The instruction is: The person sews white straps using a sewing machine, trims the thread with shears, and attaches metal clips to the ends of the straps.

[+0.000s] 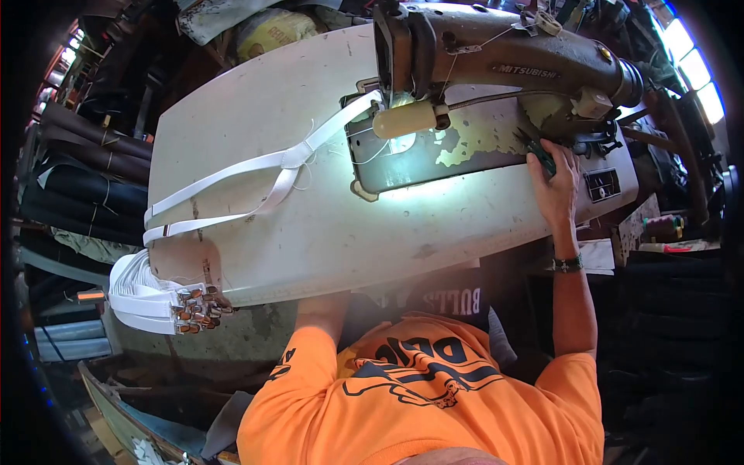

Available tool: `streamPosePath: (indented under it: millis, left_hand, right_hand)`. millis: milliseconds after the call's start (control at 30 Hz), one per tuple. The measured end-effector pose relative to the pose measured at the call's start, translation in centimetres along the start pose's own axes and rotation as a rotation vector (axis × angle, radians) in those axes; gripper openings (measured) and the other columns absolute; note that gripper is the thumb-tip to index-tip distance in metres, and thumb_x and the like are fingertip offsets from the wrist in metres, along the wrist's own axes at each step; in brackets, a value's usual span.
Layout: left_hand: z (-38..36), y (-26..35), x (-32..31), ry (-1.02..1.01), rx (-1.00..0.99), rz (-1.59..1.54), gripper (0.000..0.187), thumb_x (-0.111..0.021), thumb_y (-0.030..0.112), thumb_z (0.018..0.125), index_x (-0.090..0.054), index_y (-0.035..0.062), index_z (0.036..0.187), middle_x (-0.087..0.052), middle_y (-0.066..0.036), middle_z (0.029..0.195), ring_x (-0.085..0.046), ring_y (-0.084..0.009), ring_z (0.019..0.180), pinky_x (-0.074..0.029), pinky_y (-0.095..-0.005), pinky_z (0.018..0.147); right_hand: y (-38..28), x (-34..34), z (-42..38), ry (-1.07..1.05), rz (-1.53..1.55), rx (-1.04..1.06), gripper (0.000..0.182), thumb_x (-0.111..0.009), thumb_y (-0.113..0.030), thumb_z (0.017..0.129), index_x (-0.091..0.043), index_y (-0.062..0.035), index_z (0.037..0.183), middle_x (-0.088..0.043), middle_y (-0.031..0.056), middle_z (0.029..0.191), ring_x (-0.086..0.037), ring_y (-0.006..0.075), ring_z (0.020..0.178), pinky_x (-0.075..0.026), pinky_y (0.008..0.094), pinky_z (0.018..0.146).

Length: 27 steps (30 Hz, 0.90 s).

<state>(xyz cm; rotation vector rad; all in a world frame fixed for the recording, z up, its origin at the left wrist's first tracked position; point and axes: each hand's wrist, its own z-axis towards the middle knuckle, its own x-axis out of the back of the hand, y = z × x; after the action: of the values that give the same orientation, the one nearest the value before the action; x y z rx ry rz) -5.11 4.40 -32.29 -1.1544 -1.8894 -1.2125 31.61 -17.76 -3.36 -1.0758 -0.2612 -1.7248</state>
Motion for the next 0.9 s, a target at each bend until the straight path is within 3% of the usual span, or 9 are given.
streamPosePath:
  millis: [433, 767, 900]
  left_hand:
    - [-1.6, -1.7, 0.1, 0.036, 0.1, -0.179, 0.03, -0.068, 0.008, 0.098, -0.066, -0.0009, 0.126, -0.072, -0.017, 0.118, -0.07, -0.0311, 0.106, -0.056, -0.0439, 0.095]
    - [-1.5, -1.8, -0.7, 0.05, 0.127, -0.245, 0.029, -0.067, 0.006, 0.098, -0.066, 0.0, 0.126, -0.072, -0.017, 0.12, -0.07, -0.0325, 0.107, -0.056, -0.0455, 0.096]
    - [-1.4, -2.1, -0.6, 0.061, 0.145, -0.305, 0.029, -0.067, 0.005, 0.098, -0.067, 0.0003, 0.126, -0.072, -0.018, 0.121, -0.07, -0.033, 0.108, -0.056, -0.0461, 0.096]
  right_hand:
    - [0.6, -0.4, 0.0, -0.065, 0.039, -0.061, 0.036, -0.073, -0.024, 0.096, -0.07, -0.0025, 0.125, -0.068, 0.0155, 0.124, -0.062, 0.0312, 0.118, -0.046, 0.0404, 0.105]
    - [0.1, -0.3, 0.0, -0.04, 0.017, -0.064, 0.036, -0.074, -0.025, 0.094, -0.071, -0.003, 0.122, -0.068, 0.0155, 0.122, -0.061, 0.033, 0.117, -0.046, 0.0427, 0.105]
    - [0.5, -0.4, 0.0, -0.067, 0.039, -0.078, 0.039, -0.072, -0.029, 0.094, -0.069, -0.0044, 0.124, -0.066, 0.0149, 0.124, -0.055, 0.0354, 0.121, -0.042, 0.0475, 0.108]
